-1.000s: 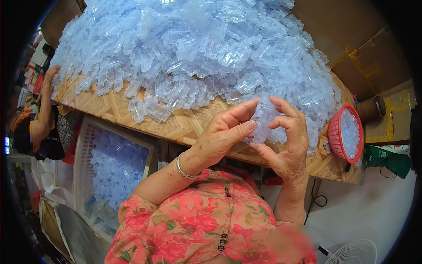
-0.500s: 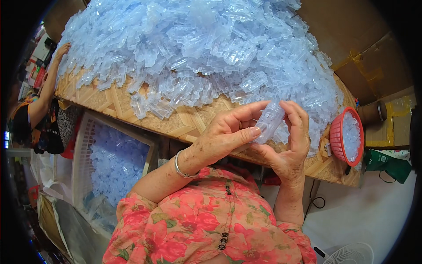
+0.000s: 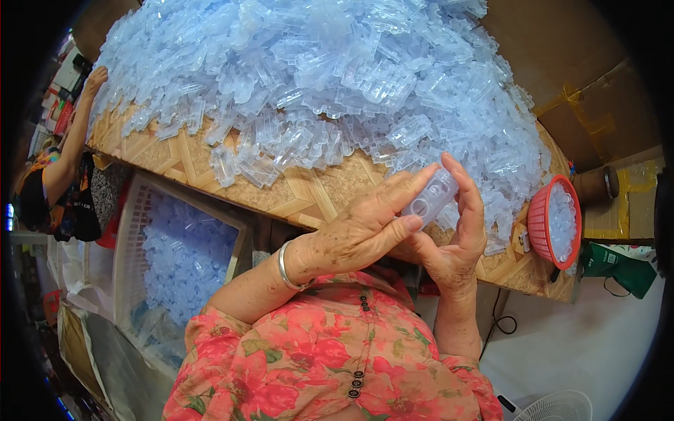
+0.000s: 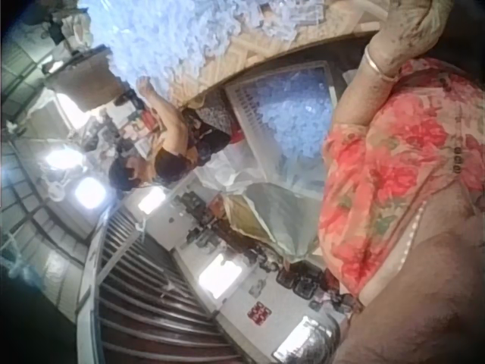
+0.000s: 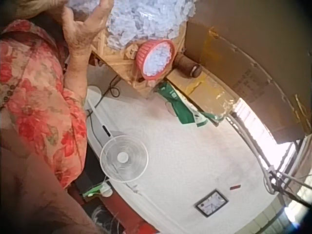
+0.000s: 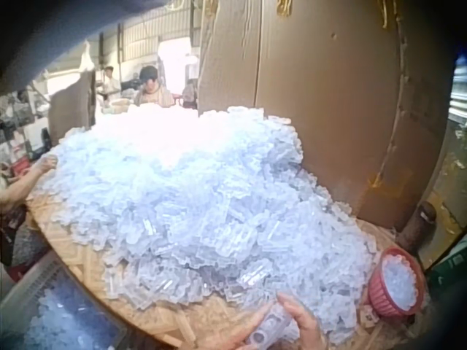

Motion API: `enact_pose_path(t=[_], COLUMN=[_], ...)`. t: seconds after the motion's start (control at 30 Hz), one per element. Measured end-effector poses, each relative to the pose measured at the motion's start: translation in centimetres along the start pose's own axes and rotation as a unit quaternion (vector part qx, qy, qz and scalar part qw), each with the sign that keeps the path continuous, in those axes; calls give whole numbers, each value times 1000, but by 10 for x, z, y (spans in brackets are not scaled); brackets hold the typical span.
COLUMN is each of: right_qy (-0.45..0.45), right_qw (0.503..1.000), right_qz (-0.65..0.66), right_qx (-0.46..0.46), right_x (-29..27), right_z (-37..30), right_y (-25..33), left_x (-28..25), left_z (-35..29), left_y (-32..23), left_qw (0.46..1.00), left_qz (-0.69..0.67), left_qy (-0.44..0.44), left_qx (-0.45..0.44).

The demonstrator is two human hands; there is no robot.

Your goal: The person sits at a table and repeatedly picks up small, clear plastic components from a large pile. They manipulate the parts with their hands, appearing to snap or fit them together, and then place the assembled units into a red basket. The process is repetitive and continuous throughout the clip.

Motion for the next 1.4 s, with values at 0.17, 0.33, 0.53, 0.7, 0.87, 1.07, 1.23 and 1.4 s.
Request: enact_pose_path(t=[0.17,0.33,0.53,0.7,0.87,1.07,1.23,1.4], right_qy=[-17,-34,-14,108,143,141,213,246], right_qw=[997,988,998,975,958,968,951,944], right_qz=[-69,-126,-62,-189,-241,-204,-222,-218], right_qx=[-40,-85,-21,-55,-55,-35,-10,-25], right_x=[2,4,22,48,47,37,54,64], right_z=[-4,-8,-11,-12,-10,-2,1,-2], right_y=[7,13,7,2,-10,-4,5,-7], left_x=[3,0,-33,-63,-64,-39,-34,-42], left_z=[-1,1,-6,-31,-46,-44,-41,-46], left_y=[-2,-4,-8,-2,6,12,15,20], left_qw=[1000,998,991,973,975,966,956,957], left_qz=[29,55,122,203,204,257,292,290], left_qy=[0,3,-36,-47,-44,8,-6,-16], left_qx=[-11,-17,-51,-95,-82,-33,-16,-25])
Point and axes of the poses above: each hand's wrist, its own z-axis towards the middle knuckle, its own x-axis out of the palm, y = z × x, the point moved 9 cm from there along z, towards the middle knuckle, and after that the axes turned 5 degrees about z, right-handed, at the moved point
